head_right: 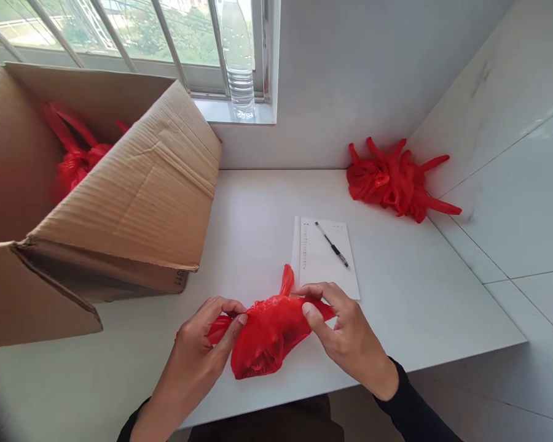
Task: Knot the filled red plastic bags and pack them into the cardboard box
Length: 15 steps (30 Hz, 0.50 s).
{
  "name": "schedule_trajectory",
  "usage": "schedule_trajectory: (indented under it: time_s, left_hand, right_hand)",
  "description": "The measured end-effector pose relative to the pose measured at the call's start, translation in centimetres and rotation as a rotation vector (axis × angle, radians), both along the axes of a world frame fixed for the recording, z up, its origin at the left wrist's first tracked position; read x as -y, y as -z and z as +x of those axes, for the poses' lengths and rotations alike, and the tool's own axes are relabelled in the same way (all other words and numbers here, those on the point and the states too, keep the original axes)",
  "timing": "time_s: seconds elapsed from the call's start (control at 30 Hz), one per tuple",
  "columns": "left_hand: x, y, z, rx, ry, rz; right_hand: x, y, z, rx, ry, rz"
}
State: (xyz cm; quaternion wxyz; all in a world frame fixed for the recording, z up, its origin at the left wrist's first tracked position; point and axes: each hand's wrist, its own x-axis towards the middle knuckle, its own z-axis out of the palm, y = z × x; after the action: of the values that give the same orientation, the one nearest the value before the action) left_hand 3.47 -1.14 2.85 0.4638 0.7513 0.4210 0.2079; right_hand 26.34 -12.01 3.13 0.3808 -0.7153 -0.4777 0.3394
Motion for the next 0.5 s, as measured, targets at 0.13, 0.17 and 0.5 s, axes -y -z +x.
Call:
schedule_trajectory:
  time_s: [0.13,0.17,0.5]
  left_hand:
    - [0.7,-0.8,0.5,0.086,0.128,0.098]
    - [0.8,-1.0,0.6,0.094,0.163,0.144]
    - [0.5,-0.9,-1.7,-0.017,-0.028,0.185]
  right_hand:
    - [-0.5,0.1,-1.6,0.209,-0.155,0.204]
    - [-0.7,0.2,-1.9,0.234,-0.187,0.252]
    - [-0.4,0.3,-1.1,0.340,-0.138,0.351]
